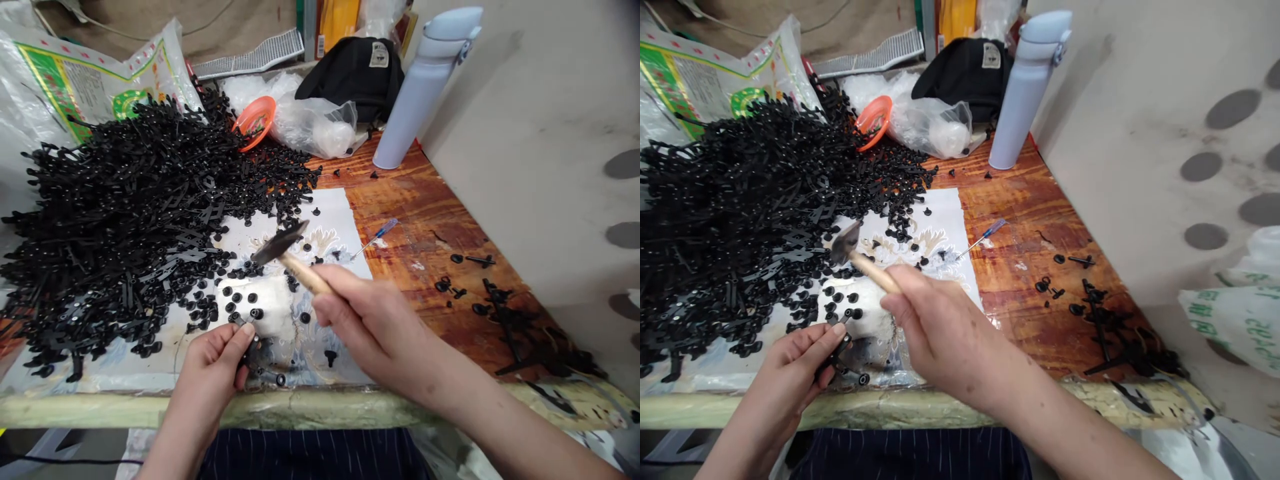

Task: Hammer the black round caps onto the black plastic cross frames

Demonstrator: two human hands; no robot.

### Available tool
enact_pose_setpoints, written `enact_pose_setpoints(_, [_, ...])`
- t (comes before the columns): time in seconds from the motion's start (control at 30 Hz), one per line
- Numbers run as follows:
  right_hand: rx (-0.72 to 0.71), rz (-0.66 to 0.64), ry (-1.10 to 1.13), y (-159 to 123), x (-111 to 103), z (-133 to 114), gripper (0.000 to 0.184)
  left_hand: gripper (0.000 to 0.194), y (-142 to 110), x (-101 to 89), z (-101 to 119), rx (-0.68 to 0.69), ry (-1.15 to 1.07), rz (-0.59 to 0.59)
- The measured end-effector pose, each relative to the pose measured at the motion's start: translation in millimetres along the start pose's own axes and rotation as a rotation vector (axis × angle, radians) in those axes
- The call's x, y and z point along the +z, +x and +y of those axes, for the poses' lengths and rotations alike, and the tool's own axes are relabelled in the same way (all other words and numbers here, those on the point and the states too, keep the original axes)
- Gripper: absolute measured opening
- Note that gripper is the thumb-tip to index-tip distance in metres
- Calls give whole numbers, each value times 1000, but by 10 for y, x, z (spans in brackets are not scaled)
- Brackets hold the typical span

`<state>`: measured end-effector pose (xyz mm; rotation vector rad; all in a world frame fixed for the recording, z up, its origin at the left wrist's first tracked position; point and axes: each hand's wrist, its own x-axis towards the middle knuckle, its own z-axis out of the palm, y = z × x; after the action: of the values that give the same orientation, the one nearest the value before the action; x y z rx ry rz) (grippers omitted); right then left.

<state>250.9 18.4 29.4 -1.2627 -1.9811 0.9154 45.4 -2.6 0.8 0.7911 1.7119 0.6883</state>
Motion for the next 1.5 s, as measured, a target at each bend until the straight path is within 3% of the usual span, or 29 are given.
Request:
enact_pose_setpoints(0.1, [8,-140,-134,-91,90,-41,19,42,25,4,-48,43,-15,-27])
enact_pose_setpoints(0.17, [36,-166,-216,-144,149,-18,30,43,36,4,-66,32,-25,-37])
enact_pose_setpoints(0.27, [14,-105,-187,-205,183,17,42,44,55,1,-97,11,-26,-67])
enact_pose_setpoints(0.43, [-174,78,-147,-243,232,-6,61,42,91,2,-162,64,23,-61])
enact_pose_setpoints(0.5, [-166,50,-209,-221,292,-12,57,41,98,1,-171,71,34,-71])
enact_pose_setpoints(0.6, [-79,-103,-333,-172,344,-30,47,39,98,-6,-167,56,27,-94])
enact_pose_setpoints(0.8, [-81,47,-247,-136,313,-51,33,41,109,-21,-183,56,30,-91])
enact_pose_setpoints(0.9, [-24,-99,-391,-115,321,-22,34,40,127,-31,-185,40,33,-92])
enact_pose_setpoints(0.97, [-17,-120,-413,-105,310,-23,34,39,135,-42,-171,35,42,-94])
enact_pose_setpoints(1.07, [-87,1,-292,-120,306,-36,36,40,134,-55,-139,37,50,-116])
enact_pose_setpoints(1.13, [-87,-15,-282,-144,334,-27,37,40,130,-60,-120,31,63,-123])
enact_pose_setpoints(1.23, [28,-146,-321,-149,361,2,37,39,131,-68,-111,57,104,-110])
enact_pose_setpoints(1.3, [92,-190,-217,-107,327,-1,32,39,132,-80,-119,95,139,-93])
enact_pose_setpoints(1.4, [141,-126,-30,40,247,-67,19,40,111,-102,-129,174,205,-97])
enact_pose_setpoints(1.5, [206,-63,74,250,254,-163,12,39,35,-117,-104,246,277,-193])
